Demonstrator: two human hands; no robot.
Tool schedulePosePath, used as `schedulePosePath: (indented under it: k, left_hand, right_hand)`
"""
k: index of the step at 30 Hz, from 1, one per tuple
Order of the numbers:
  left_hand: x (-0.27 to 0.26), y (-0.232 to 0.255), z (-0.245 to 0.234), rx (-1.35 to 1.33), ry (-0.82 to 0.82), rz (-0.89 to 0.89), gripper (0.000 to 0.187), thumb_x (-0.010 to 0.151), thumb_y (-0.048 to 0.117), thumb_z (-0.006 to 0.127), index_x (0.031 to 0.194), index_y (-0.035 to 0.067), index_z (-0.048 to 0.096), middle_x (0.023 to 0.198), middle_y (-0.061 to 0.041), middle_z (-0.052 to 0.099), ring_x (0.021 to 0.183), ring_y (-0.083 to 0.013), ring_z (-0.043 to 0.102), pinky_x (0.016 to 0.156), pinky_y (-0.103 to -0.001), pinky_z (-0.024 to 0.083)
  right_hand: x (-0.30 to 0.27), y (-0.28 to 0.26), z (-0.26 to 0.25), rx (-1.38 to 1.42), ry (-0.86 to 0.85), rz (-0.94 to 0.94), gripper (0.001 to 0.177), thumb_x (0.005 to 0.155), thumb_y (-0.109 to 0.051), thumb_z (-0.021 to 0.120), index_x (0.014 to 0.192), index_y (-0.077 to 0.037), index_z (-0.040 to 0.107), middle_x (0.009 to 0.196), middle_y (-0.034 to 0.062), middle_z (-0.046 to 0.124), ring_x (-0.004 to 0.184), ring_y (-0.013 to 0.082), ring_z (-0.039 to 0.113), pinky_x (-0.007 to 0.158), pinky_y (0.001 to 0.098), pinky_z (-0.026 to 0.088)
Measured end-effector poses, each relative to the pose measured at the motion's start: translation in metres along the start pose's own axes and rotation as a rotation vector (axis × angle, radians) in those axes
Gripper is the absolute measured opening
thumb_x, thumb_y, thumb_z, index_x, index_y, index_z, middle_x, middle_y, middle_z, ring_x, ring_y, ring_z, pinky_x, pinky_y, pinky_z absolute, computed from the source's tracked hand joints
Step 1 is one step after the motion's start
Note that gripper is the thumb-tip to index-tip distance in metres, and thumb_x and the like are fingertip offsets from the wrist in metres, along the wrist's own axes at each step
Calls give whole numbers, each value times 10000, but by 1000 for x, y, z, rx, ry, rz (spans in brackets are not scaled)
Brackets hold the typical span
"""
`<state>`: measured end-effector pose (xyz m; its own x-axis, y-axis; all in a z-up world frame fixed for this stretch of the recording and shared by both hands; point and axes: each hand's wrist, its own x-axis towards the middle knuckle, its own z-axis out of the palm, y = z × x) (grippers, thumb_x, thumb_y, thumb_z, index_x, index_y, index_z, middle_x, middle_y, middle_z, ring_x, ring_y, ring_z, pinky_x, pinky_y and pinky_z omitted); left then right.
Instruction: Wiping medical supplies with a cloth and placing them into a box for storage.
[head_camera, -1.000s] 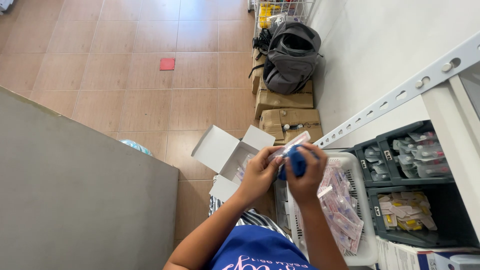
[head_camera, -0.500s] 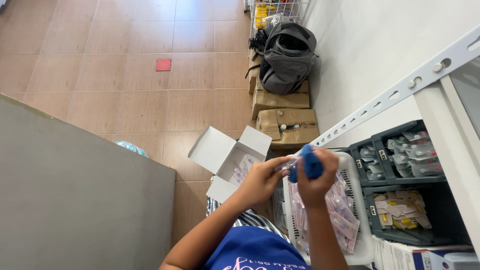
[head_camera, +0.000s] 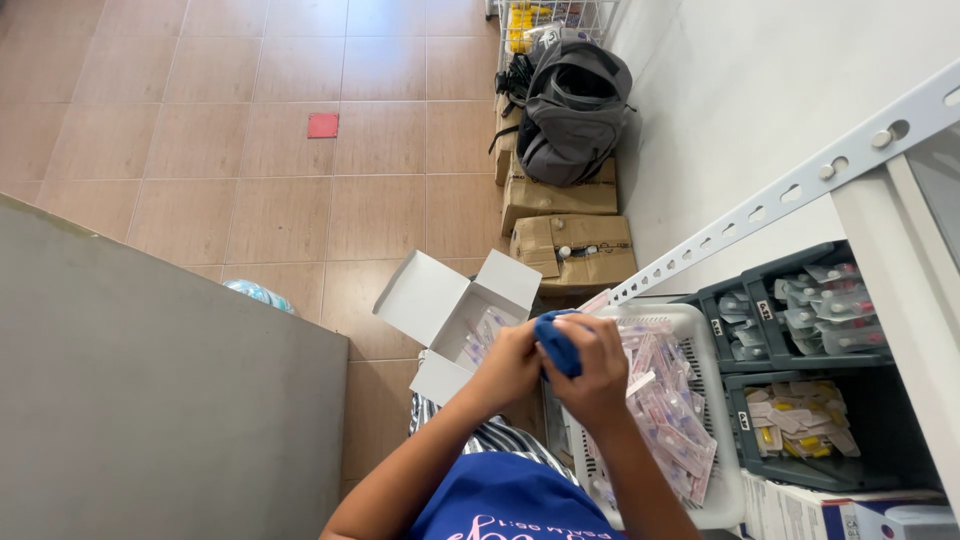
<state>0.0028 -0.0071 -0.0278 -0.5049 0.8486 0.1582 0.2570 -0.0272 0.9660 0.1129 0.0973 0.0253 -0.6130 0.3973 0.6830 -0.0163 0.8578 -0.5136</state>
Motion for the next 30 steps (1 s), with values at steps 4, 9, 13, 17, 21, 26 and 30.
schedulePosePath:
  k: [4, 9, 13, 17, 21, 26, 30]
  left_hand:
    - [-5, 15, -14, -15, 0, -19, 270, 978, 25, 579, 1238, 5, 648, 1014, -177, 746, 952, -162, 730, 842, -340, 583]
    - [-14, 18, -37, -145, -56, -183, 294, 1029, 97, 598, 1311, 32, 650, 1084, -107, 775, 1015, -184, 713, 915, -312, 553]
    - [-21, -47, -50, -336, -74, -258, 296, 1032, 102, 569, 1312, 42, 647, 1099, -101, 769, 1071, -159, 731, 937, -293, 559]
    - [-31, -134, -54, -223, 203, -405, 318, 1004, 101, 582, 1311, 55, 653, 1112, -131, 749, 963, -211, 757, 835, -316, 579]
    - [-28, -180, -57, 103, 265, -416, 474, 942, 168, 655, 1400, 80, 564, 1359, -182, 654, 1167, -283, 659, 953, -378, 533]
    - [-39, -257, -44, 491, 158, -357, 530, 902, 181, 736, 1387, 44, 569, 1398, -265, 548, 1309, -416, 511, 1067, -457, 431]
    - [-34, -225, -22, 334, 14, -420, 390, 917, 187, 698, 1284, 74, 634, 1346, -189, 594, 1244, -360, 589, 1045, -404, 486]
  right_hand:
    - [4, 8, 7, 1, -77, -97, 419, 803, -99, 828, 1163, -82, 613, 1113, 142, 668, 984, 348, 660, 840, 441, 551]
    - [-8, 43, 18, -52, 139, 58, 416, 915, -95, 802, 1248, -66, 555, 1187, 159, 625, 1092, 349, 650, 949, 438, 538]
    - [-21, 59, 16, 78, 123, 326, 356, 953, -89, 779, 1236, -49, 566, 1189, 158, 639, 1090, 336, 659, 966, 431, 544]
    - [-41, 61, 5, -45, -12, 303, 331, 916, -117, 809, 1160, -29, 603, 1147, 163, 647, 1060, 354, 654, 933, 431, 539]
    - [-56, 62, -5, -56, -68, 334, 309, 915, -121, 806, 1152, -25, 632, 1144, 155, 655, 1054, 348, 666, 921, 427, 544]
    - [-75, 68, -17, -98, -40, 394, 315, 917, -124, 801, 1163, -23, 632, 1143, 164, 650, 1059, 349, 661, 932, 428, 546]
    - [-104, 83, -28, -102, 41, 513, 320, 948, -147, 799, 1184, -18, 625, 1147, 154, 659, 1059, 318, 658, 954, 397, 534]
